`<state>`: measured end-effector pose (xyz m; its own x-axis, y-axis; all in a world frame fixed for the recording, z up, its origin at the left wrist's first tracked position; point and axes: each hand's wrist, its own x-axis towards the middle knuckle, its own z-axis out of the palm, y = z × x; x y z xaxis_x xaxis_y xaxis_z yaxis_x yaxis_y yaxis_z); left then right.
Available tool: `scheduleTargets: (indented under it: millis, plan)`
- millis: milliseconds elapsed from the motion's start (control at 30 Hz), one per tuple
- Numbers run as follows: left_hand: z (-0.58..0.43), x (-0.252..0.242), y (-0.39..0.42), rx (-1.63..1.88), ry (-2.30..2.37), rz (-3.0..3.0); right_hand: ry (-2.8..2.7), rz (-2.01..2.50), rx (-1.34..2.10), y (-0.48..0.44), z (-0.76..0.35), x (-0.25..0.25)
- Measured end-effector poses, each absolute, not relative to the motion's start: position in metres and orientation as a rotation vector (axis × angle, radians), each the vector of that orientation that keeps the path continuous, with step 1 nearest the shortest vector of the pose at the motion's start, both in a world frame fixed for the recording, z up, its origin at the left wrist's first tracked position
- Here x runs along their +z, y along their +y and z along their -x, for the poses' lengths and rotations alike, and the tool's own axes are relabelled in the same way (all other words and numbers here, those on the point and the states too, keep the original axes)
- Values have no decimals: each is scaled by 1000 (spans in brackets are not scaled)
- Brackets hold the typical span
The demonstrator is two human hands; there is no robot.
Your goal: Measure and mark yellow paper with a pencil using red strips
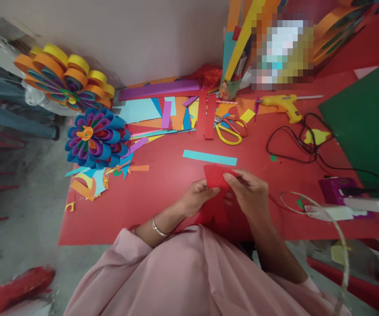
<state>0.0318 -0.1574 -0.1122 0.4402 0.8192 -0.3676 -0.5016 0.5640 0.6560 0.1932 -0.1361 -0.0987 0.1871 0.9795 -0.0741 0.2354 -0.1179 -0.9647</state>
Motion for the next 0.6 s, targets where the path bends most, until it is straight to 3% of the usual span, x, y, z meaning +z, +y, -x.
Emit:
scheduleTargets:
  millis: [267,600]
  plan:
    - [-31,-111,-156,882,912,-526,-1019,1547,1065,-132,-195,-106]
    - [-26,-112,-152,891,1029,-686,-1302,1502,1032,-140,-210,-94]
